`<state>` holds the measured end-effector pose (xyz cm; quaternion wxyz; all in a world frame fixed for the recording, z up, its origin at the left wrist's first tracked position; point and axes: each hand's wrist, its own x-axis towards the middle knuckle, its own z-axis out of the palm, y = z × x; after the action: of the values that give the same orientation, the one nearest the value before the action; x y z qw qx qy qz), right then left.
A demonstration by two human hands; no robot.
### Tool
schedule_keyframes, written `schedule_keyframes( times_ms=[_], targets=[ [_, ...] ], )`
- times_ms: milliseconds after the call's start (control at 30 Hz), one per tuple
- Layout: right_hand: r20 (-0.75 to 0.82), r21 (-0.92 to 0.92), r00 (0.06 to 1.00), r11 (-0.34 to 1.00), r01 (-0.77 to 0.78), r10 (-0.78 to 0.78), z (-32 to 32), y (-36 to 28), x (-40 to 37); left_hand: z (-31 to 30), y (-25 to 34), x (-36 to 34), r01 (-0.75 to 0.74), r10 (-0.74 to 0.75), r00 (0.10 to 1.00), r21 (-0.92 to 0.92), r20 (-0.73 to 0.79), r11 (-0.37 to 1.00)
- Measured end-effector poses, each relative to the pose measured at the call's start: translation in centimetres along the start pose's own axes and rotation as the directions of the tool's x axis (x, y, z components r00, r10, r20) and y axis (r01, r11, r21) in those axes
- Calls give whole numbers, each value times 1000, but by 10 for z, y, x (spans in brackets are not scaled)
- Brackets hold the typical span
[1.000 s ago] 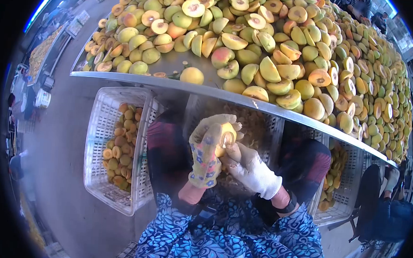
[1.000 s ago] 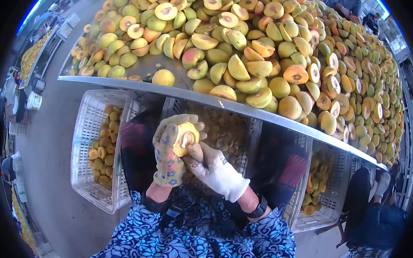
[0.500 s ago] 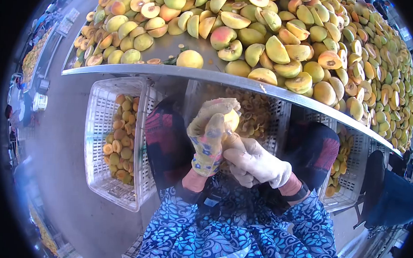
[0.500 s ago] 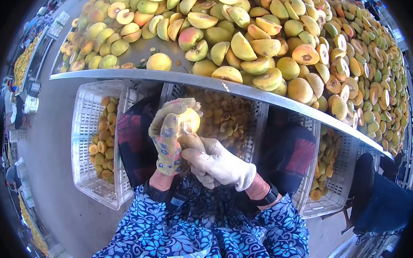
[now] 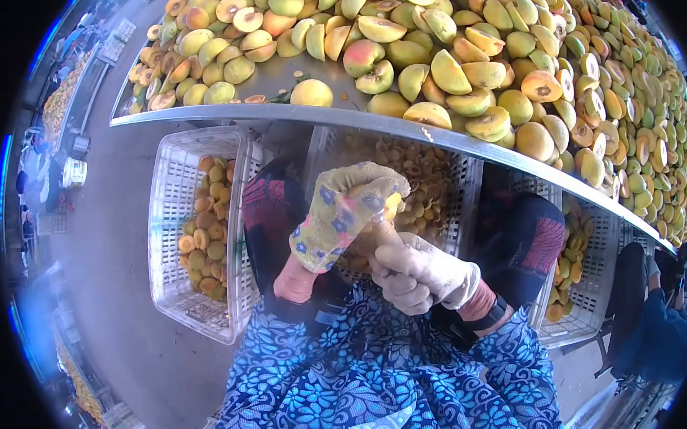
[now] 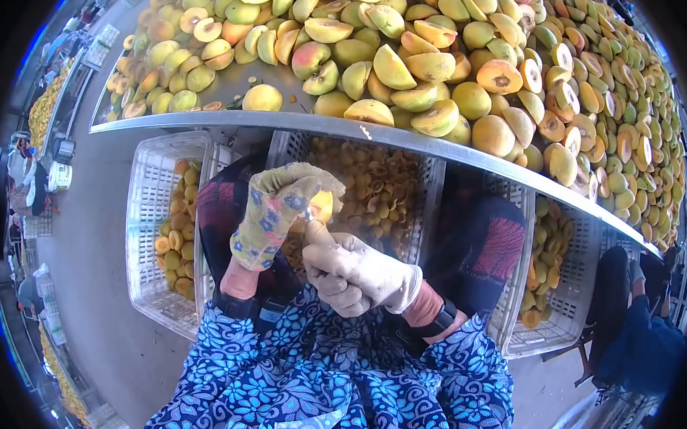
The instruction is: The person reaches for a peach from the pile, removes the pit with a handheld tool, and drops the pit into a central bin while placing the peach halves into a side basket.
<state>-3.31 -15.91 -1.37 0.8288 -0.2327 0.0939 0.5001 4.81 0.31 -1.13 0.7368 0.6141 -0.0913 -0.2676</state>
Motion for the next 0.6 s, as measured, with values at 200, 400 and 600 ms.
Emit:
schedule_keyframes(
  times_ms=[200,400,600],
  targets=[
    [108,32,994,999,7,-10,-3,21,-1,-16,9,-9,57,-85,969,125,230,990],
    [326,239,944,971,-20,-61,-6,28,-2,-4,-4,-23,-92,127,979,-209,158,974],
    [-81,-269,996,963,5,-28,8,19,-5,-5,1,-22,-202,186,977,181,102,962]
  ],
)
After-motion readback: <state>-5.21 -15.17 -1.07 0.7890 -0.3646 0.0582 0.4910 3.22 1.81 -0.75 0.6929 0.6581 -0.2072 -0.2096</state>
